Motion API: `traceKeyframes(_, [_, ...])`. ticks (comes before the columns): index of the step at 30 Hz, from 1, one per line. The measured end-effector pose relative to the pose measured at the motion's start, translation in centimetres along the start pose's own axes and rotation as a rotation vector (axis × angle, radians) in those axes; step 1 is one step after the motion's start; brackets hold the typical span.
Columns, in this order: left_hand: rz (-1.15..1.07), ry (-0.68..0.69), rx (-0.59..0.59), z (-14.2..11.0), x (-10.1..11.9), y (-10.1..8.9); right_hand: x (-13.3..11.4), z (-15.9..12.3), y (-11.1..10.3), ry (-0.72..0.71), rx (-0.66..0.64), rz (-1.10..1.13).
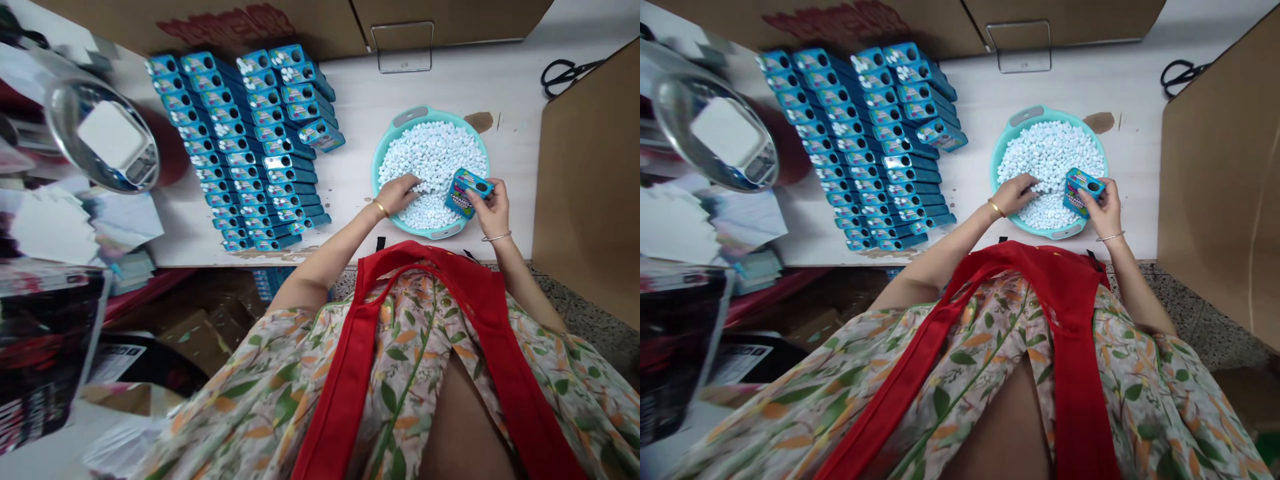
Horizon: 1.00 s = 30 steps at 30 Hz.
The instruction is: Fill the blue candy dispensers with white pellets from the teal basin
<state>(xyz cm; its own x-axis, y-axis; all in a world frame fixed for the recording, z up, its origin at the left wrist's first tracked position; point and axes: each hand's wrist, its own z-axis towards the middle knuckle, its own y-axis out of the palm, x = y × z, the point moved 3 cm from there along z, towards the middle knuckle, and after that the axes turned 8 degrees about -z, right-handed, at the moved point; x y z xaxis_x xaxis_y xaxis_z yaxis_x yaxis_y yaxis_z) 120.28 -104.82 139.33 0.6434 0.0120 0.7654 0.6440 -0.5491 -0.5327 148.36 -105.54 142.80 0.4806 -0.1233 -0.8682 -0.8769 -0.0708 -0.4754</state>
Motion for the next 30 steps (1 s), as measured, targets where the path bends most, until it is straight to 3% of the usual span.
traceKeyframes(3, [0.009,0.112,0.019,-1.8,0.5,-2.8,-1.1,-0.9,-1.5,-0.055,0.038,-0.117])
traceKeyframes(6, [0.049,0.210,0.037,-3.5,2.5,-5.9,-2.4,-1.4,-2.0,-0.128,0.026,-0.257])
traceKeyframes(12, [0.215,0.294,-0.013,-5.0,8.0,-9.9,-3.4,-1.2,-0.2,-0.252,-0.035,-0.478])
traceKeyframes(18, [0.441,0.239,-0.124,-4.6,13.0,-10.5,-3.5,-1.3,1.5,-0.357,-0.099,-0.639])
traceKeyframes(21, [0.563,0.171,-0.114,-4.8,15.7,-10.3,-3.4,-1.4,2.1,-0.395,-0.134,-0.661])
traceKeyframes(25, [0.629,0.188,-0.085,-5.4,18.9,-9.5,-3.1,-1.5,2.6,-0.422,-0.130,-0.648])
traceKeyframes(28, [0.642,0.210,-0.088,-5.8,19.3,-9.7,-2.9,-1.6,2.7,-0.418,-0.123,-0.618])
traceKeyframes(30, [0.627,0.187,-0.037,-6.0,17.5,-10.4,-2.7,-1.5,2.4,-0.392,-0.119,-0.579])
